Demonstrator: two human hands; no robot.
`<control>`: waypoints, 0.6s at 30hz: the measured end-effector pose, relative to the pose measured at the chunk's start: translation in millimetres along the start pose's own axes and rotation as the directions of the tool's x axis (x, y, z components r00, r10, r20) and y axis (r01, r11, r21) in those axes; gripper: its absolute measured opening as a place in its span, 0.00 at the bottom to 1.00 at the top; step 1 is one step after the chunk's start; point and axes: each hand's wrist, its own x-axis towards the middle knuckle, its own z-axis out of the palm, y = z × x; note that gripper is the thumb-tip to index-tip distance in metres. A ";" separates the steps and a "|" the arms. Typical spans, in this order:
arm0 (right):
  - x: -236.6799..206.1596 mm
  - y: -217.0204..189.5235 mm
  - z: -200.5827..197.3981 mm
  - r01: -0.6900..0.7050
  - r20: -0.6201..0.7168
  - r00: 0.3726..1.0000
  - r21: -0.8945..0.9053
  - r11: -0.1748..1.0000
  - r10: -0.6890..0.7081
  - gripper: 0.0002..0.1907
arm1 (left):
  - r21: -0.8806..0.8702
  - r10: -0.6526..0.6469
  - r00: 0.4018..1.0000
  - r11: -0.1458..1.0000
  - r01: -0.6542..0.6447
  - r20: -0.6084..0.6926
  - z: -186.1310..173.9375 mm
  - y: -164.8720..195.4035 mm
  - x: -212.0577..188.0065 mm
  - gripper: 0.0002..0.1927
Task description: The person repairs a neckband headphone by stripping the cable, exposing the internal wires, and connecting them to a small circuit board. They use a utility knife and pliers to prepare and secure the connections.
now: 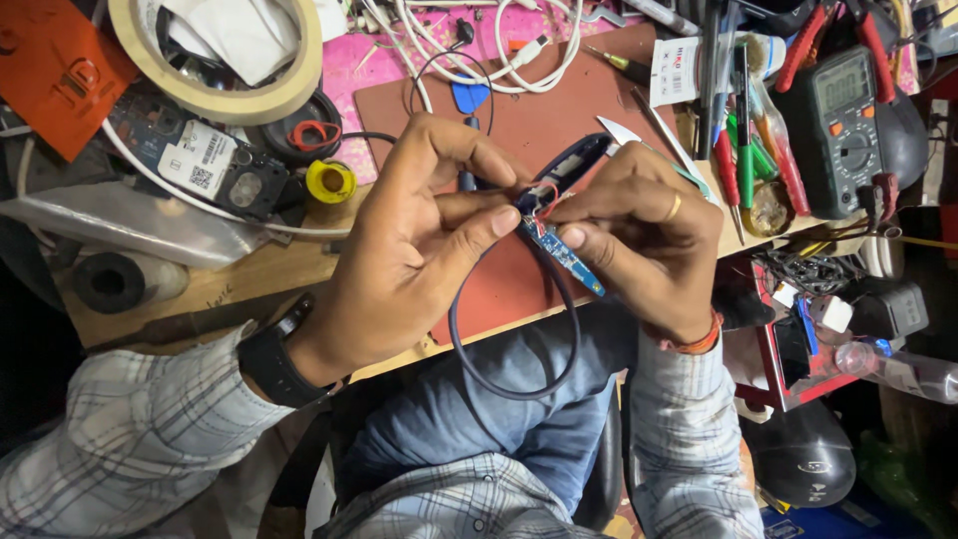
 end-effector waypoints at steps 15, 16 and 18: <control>-6.4 -11.8 14.9 0.085 -0.039 0.995 -0.129 0.988 -0.091 0.08 | 0.031 0.052 0.998 0.998 -0.053 0.017 1.7 3.6 -1.8 0.04; -4.5 -12.3 14.0 0.144 -0.011 0.989 -0.164 0.976 -0.148 0.07 | 0.063 0.058 0.998 0.996 -0.059 0.026 1.1 4.5 -1.5 0.04; 0.4 -11.4 11.7 0.262 0.051 0.965 -0.228 0.938 -0.257 0.06 | 0.147 0.077 0.996 0.986 -0.081 0.036 0.4 6.8 -1.2 0.05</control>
